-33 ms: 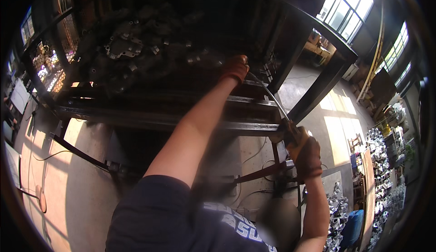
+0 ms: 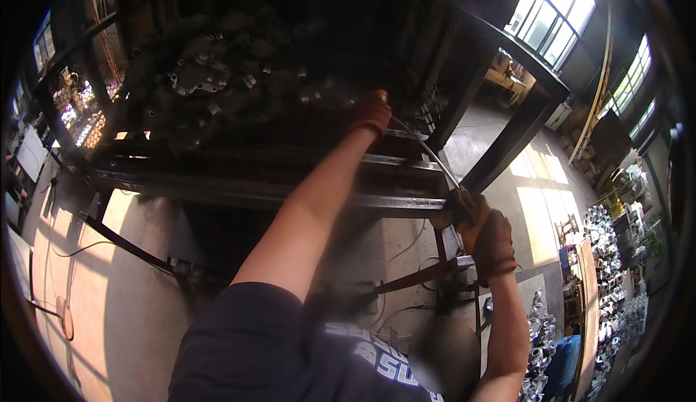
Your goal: The person cleans metal castings by picking them up from a furnace rack, using an air nozzle to blow off debris while holding the casting, and then placing the cleaned casting onto a nearby table with other similar parts.
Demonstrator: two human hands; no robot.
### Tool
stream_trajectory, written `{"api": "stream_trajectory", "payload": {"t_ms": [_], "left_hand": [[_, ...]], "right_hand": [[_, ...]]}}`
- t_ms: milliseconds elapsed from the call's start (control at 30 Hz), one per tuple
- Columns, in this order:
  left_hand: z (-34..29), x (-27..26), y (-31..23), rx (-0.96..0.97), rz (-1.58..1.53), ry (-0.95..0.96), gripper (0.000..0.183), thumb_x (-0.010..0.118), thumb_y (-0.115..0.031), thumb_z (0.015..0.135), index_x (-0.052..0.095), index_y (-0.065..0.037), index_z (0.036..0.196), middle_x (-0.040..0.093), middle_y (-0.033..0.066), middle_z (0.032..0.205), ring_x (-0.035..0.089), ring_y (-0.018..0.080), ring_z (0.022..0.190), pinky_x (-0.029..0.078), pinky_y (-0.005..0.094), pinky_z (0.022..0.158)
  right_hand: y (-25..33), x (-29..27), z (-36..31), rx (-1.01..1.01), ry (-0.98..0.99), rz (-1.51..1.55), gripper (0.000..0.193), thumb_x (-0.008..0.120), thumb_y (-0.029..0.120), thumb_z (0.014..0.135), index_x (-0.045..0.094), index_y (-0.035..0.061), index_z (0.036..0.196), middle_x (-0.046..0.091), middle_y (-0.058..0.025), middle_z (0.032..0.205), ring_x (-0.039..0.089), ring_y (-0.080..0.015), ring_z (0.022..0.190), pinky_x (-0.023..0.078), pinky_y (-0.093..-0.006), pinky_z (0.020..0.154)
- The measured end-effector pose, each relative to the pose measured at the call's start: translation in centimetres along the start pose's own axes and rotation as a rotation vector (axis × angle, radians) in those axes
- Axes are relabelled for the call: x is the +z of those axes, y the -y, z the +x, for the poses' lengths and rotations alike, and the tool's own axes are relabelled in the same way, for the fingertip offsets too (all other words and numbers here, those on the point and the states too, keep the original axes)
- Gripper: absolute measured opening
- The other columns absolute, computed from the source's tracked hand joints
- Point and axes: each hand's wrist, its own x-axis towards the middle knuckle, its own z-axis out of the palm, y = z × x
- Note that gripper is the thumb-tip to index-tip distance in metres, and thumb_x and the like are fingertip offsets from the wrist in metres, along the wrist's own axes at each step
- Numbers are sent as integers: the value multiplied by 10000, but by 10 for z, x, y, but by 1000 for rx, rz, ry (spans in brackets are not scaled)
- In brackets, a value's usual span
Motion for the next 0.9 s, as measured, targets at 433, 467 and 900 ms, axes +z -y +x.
{"api": "stream_trajectory", "payload": {"t_ms": [433, 467, 900], "left_hand": [[-239, -214, 146, -193, 358, -361, 348, 651, -363, 853, 660, -32, 960, 691, 181, 930, 670, 362, 888, 523, 431, 742], [-244, -219, 149, -251, 266, -309, 350, 647, -361, 854, 658, -22, 945, 695, 183, 941, 672, 364, 887, 523, 431, 733], [-240, -226, 127, -402, 291, -170, 390, 627, -339, 874, 656, -113, 1190, 685, 170, 1095, 653, 359, 1020, 522, 426, 870]], "right_hand": [[63, 52, 105, 86, 86, -111, 503, 647, 279, 809, 576, 229, 1304, 688, -149, 1052, 671, -378, 927, 536, -443, 792], [65, 52, 103, 101, 38, -82, 519, 643, 279, 811, 568, 243, 1324, 686, -145, 1067, 668, -377, 941, 534, -444, 805], [98, 66, 104, -93, 117, -68, 552, 623, 268, 831, 533, 233, 1375, 630, -145, 1218, 629, -373, 1053, 519, -422, 865]]}}
